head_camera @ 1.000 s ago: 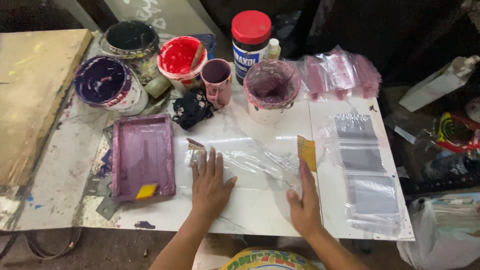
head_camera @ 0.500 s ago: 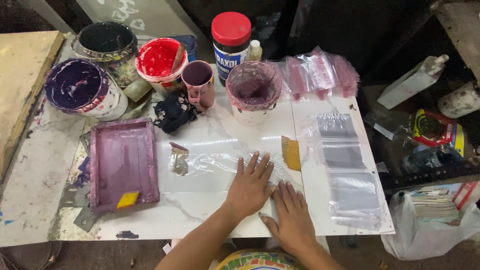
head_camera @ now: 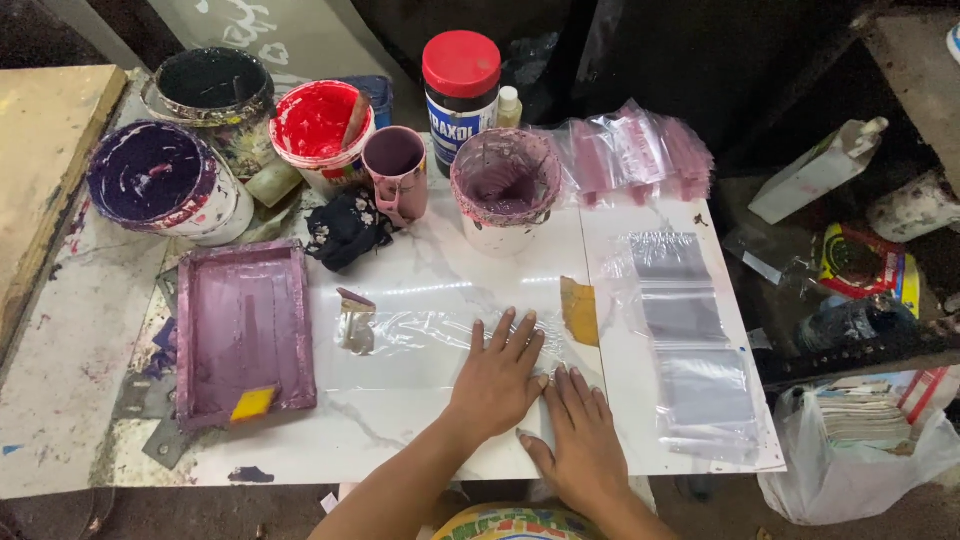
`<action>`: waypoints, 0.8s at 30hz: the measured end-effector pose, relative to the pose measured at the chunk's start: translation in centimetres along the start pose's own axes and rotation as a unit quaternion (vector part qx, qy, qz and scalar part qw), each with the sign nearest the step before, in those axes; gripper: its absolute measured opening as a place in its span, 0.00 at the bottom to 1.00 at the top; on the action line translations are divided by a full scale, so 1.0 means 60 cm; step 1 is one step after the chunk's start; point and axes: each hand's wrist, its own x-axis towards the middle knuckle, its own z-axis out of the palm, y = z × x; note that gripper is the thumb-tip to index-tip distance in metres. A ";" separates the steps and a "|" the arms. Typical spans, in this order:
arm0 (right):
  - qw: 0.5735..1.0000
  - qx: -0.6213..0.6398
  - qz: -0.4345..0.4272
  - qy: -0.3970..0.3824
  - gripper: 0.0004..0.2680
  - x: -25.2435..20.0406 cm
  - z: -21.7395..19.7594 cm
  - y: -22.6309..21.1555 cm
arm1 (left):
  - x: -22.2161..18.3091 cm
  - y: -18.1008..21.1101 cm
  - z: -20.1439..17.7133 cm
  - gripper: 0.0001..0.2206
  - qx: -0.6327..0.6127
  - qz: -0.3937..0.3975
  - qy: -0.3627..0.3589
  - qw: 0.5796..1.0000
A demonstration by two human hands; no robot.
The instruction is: Cleaning a screen printing frame with a sponge and wiping down the work surface with a cloth.
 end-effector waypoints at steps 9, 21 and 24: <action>1.000 -0.004 -0.004 0.013 0.30 0.000 0.000 0.000 | -0.001 0.000 0.000 0.28 0.003 0.001 0.009 1.000; 0.999 -0.013 0.009 0.041 0.29 0.000 0.010 -0.001 | -0.005 0.001 -0.003 0.28 -0.003 -0.012 0.028 1.000; 1.000 -0.011 0.014 0.008 0.29 0.000 0.013 0.004 | -0.010 -0.004 0.009 0.33 0.002 -0.043 0.025 0.999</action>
